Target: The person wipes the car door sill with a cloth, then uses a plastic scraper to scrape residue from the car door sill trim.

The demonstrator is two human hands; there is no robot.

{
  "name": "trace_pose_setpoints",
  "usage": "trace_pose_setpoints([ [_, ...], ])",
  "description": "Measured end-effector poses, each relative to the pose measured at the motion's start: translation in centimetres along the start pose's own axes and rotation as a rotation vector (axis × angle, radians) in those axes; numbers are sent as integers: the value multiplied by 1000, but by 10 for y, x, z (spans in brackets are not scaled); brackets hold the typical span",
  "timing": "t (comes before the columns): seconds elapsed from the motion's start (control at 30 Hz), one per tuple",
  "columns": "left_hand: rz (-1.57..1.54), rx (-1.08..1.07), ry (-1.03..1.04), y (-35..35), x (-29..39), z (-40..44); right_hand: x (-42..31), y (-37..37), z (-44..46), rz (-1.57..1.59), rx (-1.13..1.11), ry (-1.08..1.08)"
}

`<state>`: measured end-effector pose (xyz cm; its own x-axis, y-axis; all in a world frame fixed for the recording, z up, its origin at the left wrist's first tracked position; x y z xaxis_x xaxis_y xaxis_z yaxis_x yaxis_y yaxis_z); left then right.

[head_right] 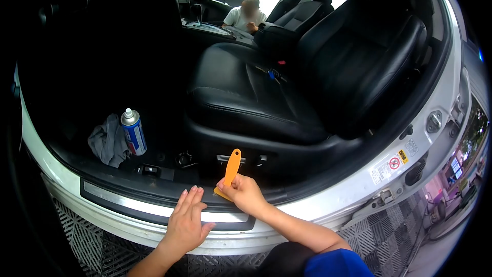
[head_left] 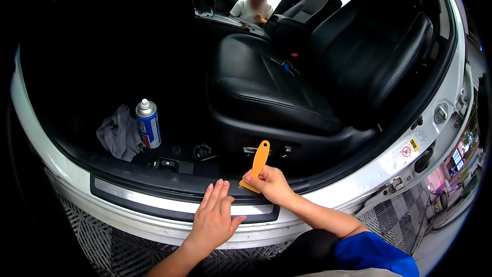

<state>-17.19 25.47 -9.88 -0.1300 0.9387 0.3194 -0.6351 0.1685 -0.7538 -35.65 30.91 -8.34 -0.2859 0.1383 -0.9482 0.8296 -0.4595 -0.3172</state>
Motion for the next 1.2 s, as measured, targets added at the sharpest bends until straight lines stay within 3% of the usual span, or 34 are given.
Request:
trace_pose_setpoints([
  [0.73, -6, 3, 3, 1, -1, 2, -2, 0, -1, -40, -7, 9],
  [0.83, -39, -8, -14, -1, -1, 4, 10, -1, 1, 181, 18, -42],
  [1.2, 2, 24, -46, 8, -7, 1, 6, -3, 2, 241, 91, -1],
])
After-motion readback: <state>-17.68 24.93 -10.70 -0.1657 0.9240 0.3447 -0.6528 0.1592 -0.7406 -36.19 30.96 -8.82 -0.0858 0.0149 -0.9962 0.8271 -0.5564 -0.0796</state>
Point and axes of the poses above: each hand's wrist, its own z-axis towards the middle knuckle, its own y-axis out of the palm, x = y × z, the point moved 4 cm from there along z, towards the middle knuckle, and after that the axes turned 7 degrees about z, right-handed, at the moved point
